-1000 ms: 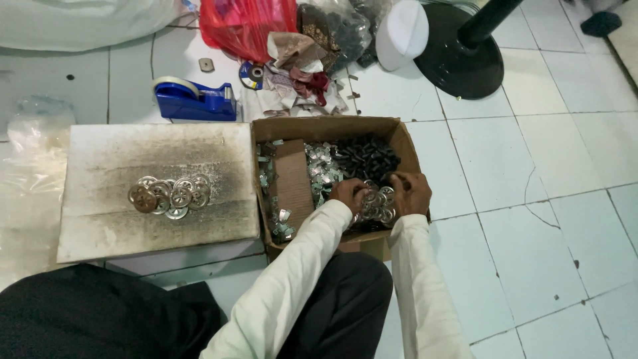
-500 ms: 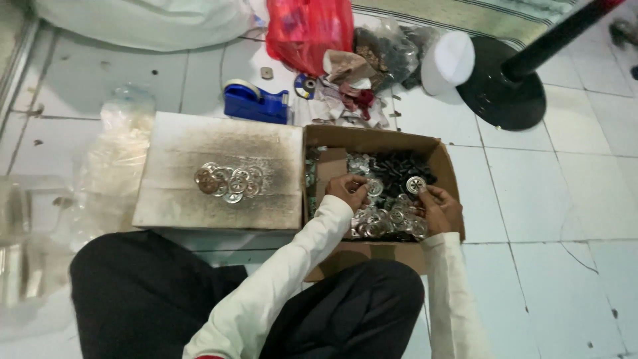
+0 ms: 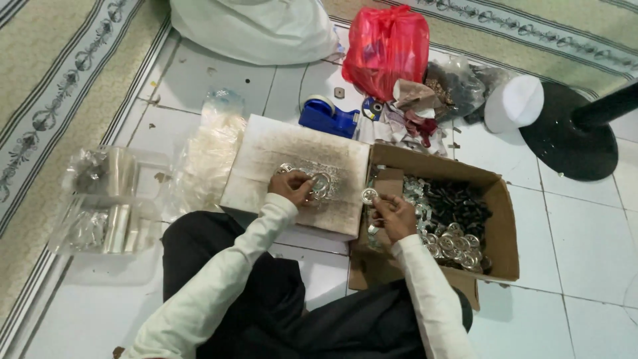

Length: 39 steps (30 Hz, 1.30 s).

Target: The person sits on the floor and packs small metal hardware pieces from a cardboard box into clear plastic bags. They gather the items by hand, place them into a bag, and seal it with tape.

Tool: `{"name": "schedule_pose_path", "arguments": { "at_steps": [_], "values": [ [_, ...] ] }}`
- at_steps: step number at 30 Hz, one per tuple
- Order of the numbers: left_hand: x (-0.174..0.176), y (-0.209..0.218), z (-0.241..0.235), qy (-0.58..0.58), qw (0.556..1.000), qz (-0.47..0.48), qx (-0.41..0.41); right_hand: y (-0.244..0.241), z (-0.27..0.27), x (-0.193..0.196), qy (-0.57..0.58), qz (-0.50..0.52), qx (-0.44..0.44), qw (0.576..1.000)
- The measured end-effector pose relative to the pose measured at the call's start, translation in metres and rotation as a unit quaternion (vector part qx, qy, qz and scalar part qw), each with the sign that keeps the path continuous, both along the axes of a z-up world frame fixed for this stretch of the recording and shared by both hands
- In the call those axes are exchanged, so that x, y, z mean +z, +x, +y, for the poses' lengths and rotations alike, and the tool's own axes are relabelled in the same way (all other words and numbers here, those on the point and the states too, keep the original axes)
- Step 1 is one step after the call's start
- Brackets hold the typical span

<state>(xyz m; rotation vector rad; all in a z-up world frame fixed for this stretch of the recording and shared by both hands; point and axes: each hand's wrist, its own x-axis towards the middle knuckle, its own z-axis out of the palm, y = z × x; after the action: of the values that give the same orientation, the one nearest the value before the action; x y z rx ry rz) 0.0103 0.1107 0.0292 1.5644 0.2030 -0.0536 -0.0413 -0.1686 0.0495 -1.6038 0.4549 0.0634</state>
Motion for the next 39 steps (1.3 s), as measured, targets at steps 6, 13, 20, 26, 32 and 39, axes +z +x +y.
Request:
{"name": "schedule_pose_path", "arguments": {
  "at_steps": [6,13,20,26,32,39],
  "values": [
    [-0.025,0.018,0.043,0.188,0.981,0.053,0.014,0.025,0.083,0.003,0.005,0.003,0.062,0.998],
    [-0.049,0.000,0.091,0.311,0.941,-0.100,0.090,-0.008,0.093,-0.022,-0.210,-0.112,0.060,0.970],
    [-0.097,-0.029,0.117,0.515,0.810,-0.228,0.165,-0.027,0.086,-0.039,-0.280,-0.143,0.128,0.941],
    [-0.092,-0.028,0.105,0.549,0.767,-0.267,0.199,-0.021,0.088,-0.039,-0.282,-0.136,0.138,0.939],
    [-0.067,-0.034,0.096,0.553,0.752,-0.269,0.235,-0.024,0.088,-0.040,-0.282,-0.135,0.133,0.941],
    [-0.086,-0.025,0.097,0.449,0.850,-0.209,0.177,-0.025,0.098,-0.023,-0.323,-0.054,0.129,0.936]
  ]
}}
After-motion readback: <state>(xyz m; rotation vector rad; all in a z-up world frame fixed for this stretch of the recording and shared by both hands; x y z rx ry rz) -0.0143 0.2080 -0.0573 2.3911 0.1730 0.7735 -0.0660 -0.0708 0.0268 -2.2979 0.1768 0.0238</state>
